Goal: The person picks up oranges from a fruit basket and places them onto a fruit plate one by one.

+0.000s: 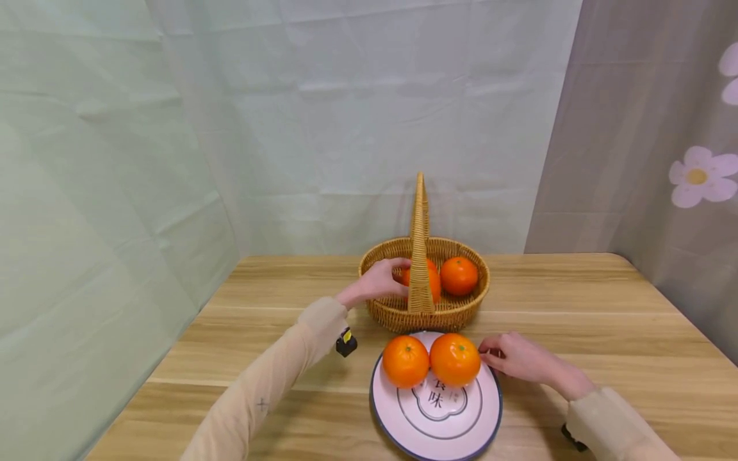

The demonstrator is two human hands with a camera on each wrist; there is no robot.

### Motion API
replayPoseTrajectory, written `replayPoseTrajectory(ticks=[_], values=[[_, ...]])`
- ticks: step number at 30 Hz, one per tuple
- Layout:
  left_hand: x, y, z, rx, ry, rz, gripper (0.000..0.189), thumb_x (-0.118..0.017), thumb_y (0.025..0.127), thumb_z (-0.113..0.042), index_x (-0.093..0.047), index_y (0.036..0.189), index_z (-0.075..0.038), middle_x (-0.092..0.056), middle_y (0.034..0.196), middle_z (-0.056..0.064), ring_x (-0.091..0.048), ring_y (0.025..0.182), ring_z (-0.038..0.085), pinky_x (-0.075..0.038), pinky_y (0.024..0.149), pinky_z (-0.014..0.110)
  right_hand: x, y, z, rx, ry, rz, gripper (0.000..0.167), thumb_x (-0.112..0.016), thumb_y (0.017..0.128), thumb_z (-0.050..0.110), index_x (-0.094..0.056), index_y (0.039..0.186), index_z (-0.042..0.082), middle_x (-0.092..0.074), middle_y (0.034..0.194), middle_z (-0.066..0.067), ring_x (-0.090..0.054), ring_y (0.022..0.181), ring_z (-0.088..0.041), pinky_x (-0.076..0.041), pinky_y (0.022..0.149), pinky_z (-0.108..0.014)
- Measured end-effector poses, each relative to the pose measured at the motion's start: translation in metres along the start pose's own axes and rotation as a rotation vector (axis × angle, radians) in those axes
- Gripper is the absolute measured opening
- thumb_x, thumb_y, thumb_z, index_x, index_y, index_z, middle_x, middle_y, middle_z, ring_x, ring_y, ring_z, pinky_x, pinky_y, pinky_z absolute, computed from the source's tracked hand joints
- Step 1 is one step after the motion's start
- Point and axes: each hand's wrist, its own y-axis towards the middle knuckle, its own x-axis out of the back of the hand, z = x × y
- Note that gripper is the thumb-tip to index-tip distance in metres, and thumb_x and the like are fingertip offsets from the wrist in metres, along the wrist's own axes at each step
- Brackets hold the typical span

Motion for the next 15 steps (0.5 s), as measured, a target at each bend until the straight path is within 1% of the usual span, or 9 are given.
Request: replayPoseTrajectory(ticks=[6,8,15], values=[[0.006,-0.005,0.006,0.018,-0.022,-0.064,0.063,-0.08,0.067,-0.029,-0.054,0.121,-0.008,-0.056,0.113,0.002,-0.051,0.094,0.012,-0.04,0.079,0.023,0.0,0.0,0.0,0.001,0.007,0.001,0.008,-0.054,0.09,0.009,-0.061,0.092,0.009,-0.048,0.06,0.013,-0.045,0.047,-0.001,-0.041,0.042,-0.023],[0.008,-0.006,0.008,0.021,-0.046,-0.077,0.064,-0.081,0.066,-0.03,-0.054,0.12,-0.009,-0.056,0.111,0.002,-0.051,0.093,0.013,-0.041,0.079,0.024,0.0,0.0,0.0,-0.001,0.006,0.001,0.008,-0.054,0.09,0.009,-0.061,0.092,0.009,-0.048,0.06,0.013,-0.045,0.047,-0.001,-0.04,0.042,-0.023],[0.017,-0.012,0.013,0.031,-0.116,-0.105,0.062,-0.081,0.067,-0.027,-0.054,0.12,-0.008,-0.056,0.106,0.001,-0.052,0.089,0.014,-0.042,0.077,0.025,0.0,0.001,0.0,-0.007,0.012,0.003,0.009,-0.053,0.09,0.008,-0.062,0.093,0.008,-0.049,0.06,0.012,-0.045,0.047,-0.001,-0.041,0.042,-0.023]])
